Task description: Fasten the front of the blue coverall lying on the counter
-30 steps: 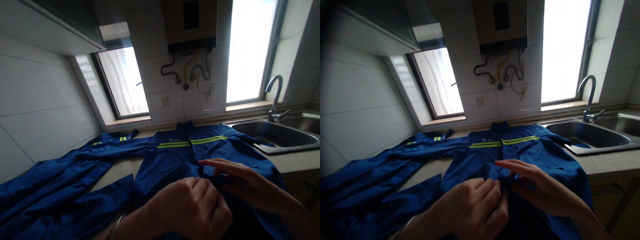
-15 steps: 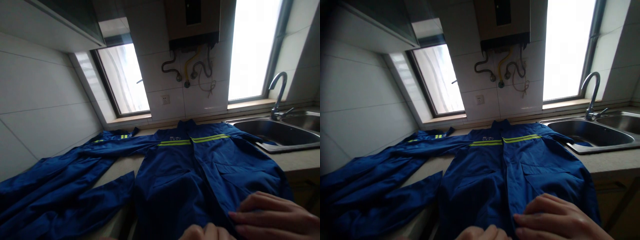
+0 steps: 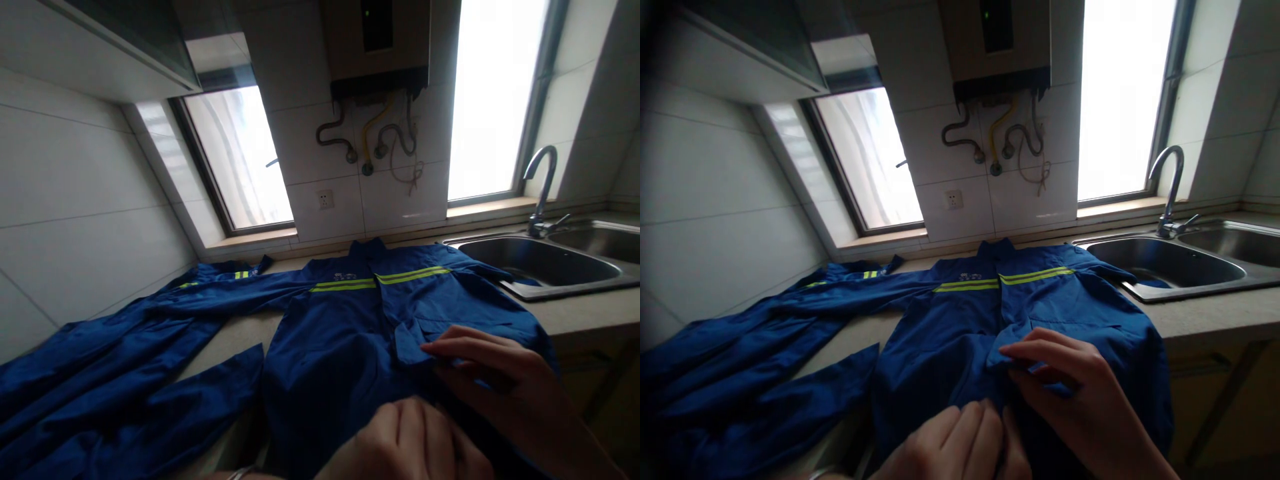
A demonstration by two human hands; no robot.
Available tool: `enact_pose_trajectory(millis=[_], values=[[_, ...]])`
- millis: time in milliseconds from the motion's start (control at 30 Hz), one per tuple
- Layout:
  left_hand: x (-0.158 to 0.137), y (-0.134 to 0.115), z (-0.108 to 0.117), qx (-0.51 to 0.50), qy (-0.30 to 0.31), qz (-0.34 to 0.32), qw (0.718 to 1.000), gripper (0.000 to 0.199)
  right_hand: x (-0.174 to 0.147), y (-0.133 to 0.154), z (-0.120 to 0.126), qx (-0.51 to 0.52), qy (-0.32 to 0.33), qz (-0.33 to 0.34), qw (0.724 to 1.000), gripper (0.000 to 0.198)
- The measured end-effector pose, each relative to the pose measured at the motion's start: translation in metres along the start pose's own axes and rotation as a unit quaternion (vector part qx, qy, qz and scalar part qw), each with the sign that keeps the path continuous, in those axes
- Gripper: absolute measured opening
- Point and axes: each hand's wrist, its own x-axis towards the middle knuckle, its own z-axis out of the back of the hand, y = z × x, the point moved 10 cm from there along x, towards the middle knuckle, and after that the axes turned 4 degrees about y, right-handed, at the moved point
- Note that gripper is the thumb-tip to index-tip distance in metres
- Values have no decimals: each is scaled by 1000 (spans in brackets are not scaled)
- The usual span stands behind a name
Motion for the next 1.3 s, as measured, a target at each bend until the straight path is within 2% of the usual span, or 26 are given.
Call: enact_pose_trajectory(millis=[100,233,367,467,633,733,933,1133,1300], values=[[7,9,6,-44,-25,-48,998,7,4,-14,-6,64,21,-27,997,23],[1,10,-1,-63,-91,-109,988,10,6,-28,-14,137,73,-43,987,30],[-16,12,-9,-47,-218,-90,971,7,10,-23,-20,165,152,-24,974,25],[-23,17,-11,-46,-271,-69,959,10,13,-23,-18,161,175,-33,971,22],[-18,32,-7,-99,-248,-72,961,10,18,-41,-13,198,158,-100,962,21],[-16,41,-1,-99,-231,-56,966,9,20,-55,-11,220,125,-128,959,22],[-19,38,4,-51,-274,-69,958,13,17,-71,-16,273,42,-162,947,25],[-20,27,1,-58,-311,-88,944,9,14,-71,-24,292,53,-172,939,28],[-17,37,-4,-73,-289,-72,952,7,15,-79,-23,301,43,-182,935,26]])
